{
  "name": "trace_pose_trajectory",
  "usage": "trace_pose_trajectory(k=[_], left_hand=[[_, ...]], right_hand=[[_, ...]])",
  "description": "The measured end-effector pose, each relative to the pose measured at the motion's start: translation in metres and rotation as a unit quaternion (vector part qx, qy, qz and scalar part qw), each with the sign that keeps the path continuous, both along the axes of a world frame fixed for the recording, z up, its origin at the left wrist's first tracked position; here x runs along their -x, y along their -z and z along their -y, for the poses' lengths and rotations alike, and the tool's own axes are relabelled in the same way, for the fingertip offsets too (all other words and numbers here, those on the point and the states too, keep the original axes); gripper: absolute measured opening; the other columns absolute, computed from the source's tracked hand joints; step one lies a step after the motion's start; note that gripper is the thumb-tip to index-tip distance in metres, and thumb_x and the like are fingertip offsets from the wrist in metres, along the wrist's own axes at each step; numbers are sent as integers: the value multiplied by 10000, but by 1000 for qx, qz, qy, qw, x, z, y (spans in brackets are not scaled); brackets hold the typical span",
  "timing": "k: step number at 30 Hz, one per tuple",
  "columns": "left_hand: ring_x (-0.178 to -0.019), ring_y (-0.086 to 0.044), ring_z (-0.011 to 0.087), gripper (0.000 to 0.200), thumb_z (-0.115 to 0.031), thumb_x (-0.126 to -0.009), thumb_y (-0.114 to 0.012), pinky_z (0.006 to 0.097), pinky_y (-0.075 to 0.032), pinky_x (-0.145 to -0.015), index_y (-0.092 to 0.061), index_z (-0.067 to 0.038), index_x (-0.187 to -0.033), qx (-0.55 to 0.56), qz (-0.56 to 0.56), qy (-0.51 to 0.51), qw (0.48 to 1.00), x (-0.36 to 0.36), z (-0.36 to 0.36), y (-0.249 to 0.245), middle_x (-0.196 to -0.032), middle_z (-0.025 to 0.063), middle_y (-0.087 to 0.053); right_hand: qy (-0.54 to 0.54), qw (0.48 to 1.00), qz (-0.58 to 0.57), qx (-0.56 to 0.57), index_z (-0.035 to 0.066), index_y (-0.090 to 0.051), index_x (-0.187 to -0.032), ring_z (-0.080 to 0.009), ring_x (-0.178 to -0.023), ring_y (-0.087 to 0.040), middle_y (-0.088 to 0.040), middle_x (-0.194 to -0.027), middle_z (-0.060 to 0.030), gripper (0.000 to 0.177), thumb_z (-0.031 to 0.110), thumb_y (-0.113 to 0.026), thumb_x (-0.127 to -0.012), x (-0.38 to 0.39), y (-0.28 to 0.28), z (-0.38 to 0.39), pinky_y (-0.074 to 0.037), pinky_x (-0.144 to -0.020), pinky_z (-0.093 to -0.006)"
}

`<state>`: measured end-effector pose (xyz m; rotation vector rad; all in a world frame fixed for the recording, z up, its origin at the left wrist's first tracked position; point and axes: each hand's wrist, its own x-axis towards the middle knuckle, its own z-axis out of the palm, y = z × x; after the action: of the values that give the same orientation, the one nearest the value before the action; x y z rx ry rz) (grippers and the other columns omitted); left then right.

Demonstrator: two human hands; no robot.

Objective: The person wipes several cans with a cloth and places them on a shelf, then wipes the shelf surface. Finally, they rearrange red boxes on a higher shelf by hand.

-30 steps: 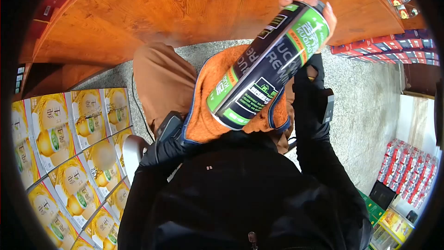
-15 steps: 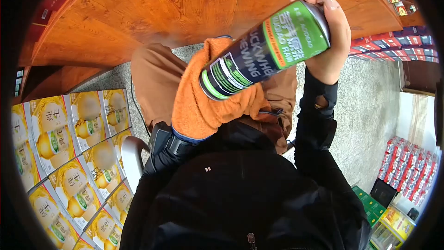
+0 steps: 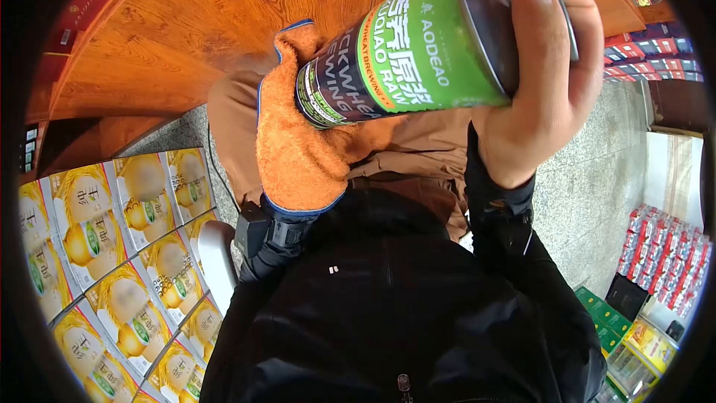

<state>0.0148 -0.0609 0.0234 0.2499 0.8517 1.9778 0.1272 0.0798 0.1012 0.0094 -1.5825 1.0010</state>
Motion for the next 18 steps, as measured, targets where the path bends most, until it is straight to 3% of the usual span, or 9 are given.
trace_pose_trajectory(k=[2,7,9,10,11,12,16,17,18], left_hand=[[-880,-666,173,314,-291,-1037,-556,343,-574,-642,-507,-117,-1293,29,-34,-12,999,-1,-1,3,-1077,68,-655],[-877,-633,122,458,-49,-961,-649,286,-558,-715,-459,-46,-1378,38,-433,5,900,4,13,3,-1111,55,-651],[-870,-617,88,363,-152,-1000,-623,251,-525,-737,-510,-38,-1326,65,-394,-92,912,-2,14,16,-1098,35,-654],[-872,-614,80,338,-217,-1014,-605,248,-515,-746,-540,-47,-1298,21,-121,36,992,12,15,26,-1082,28,-657],[-874,-611,72,332,-282,-1028,-586,244,-504,-755,-569,-56,-1271,-34,163,167,972,19,13,14,-1067,21,-660],[-840,-625,81,378,-385,-1045,-528,244,-508,-719,-605,-64,-1230,98,74,45,991,3,13,-16,-1014,26,-667],[-786,-640,82,398,-377,-1061,-497,264,-523,-712,-641,-23,-1174,32,36,-64,997,1,-18,-2,-964,29,-670],[-786,-640,82,398,-377,-1061,-497,264,-523,-712,-641,-23,-1174,27,35,-69,997,-2,-23,-3,-964,29,-670],[-796,-643,87,388,-362,-1055,-511,270,-524,-726,-649,-15,-1161,26,-14,-75,997,-5,-27,-10,-960,31,-678]], right_hand=[[-77,997,22,3,-78,-556,-1165,-359,-1054,-640,-629,-1114,-212,319,109,-630,-917,-5,-7,4,-499,-952,-465],[-182,975,131,1,-79,-501,-1141,-457,-1123,-585,-585,-1182,-329,395,214,-551,-880,-8,-13,-6,-441,-1013,-586],[-154,983,70,73,-54,-507,-1120,-434,-1108,-592,-594,-1191,-311,347,219,-470,-910,-1,-1,-7,-455,-1012,-579],[-135,982,48,122,-46,-512,-1107,-424,-1107,-596,-607,-1184,-294,332,218,-449,-915,0,4,-4,-464,-1008,-571],[-115,978,27,172,-38,-518,-1094,-414,-1106,-599,-619,-1177,-278,321,217,-428,-921,2,3,3,-472,-1004,-564],[-48,975,42,214,-30,-528,-1068,-386,-1095,-610,-645,-1146,-253,313,238,-460,-924,2,1,11,-483,-997,-531],[39,966,58,248,-43,-561,-1106,-346,-1050,-629,-654,-1134,-237,263,161,-544,-941,5,-1,17,-498,-975,-426],[170,978,116,-19,-45,-563,-1142,-329,-1041,-633,-652,-1123,-227,252,110,-564,-943,3,5,12,-501,-957,-400],[287,901,162,-283,-47,-565,-1179,-312,-1031,-637,-651,-1113,-218,257,58,-583,-945,2,7,11,-503,-938,-374]])
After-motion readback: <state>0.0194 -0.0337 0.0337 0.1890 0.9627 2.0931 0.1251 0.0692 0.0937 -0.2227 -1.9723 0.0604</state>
